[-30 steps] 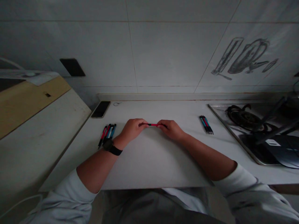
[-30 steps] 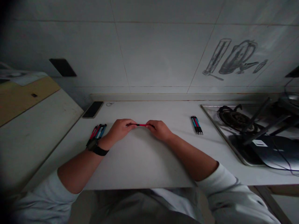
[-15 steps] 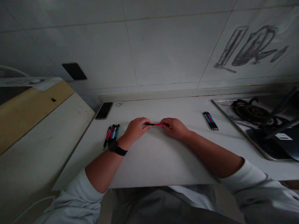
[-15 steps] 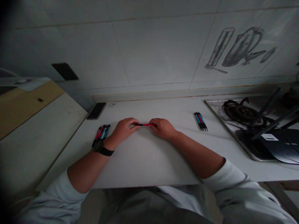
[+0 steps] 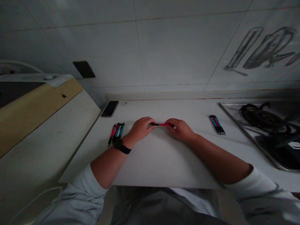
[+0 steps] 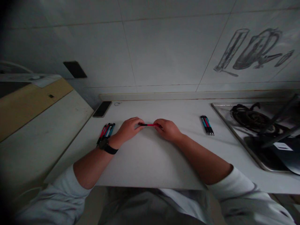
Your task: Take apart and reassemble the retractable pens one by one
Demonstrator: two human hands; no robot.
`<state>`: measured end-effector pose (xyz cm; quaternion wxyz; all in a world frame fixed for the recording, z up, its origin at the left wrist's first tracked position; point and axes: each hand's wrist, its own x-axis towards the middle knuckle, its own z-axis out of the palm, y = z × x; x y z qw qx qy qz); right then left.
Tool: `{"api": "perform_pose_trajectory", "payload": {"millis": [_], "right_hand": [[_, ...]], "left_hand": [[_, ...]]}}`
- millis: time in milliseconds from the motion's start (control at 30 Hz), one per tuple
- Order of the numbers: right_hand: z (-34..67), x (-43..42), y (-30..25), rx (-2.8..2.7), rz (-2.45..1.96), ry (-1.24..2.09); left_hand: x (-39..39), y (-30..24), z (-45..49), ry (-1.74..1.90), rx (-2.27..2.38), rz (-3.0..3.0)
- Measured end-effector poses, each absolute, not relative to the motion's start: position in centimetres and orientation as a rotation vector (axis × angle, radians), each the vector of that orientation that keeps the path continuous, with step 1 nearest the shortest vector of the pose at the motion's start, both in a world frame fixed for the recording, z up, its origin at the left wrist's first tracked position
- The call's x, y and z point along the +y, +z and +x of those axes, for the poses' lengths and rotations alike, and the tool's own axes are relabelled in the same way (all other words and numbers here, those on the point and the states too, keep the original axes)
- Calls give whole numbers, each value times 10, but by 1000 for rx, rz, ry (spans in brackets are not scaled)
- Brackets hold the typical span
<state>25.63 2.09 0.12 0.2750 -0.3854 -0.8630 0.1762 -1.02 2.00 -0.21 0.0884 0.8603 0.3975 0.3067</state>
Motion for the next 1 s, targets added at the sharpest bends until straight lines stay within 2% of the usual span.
{"api": "perform_pose_trajectory", "payload": {"millis": [1000], "right_hand": [[260,25,-5,-2317,-1062,420]], "left_hand": [[21,-4,-10,978,1173,2532]]}}
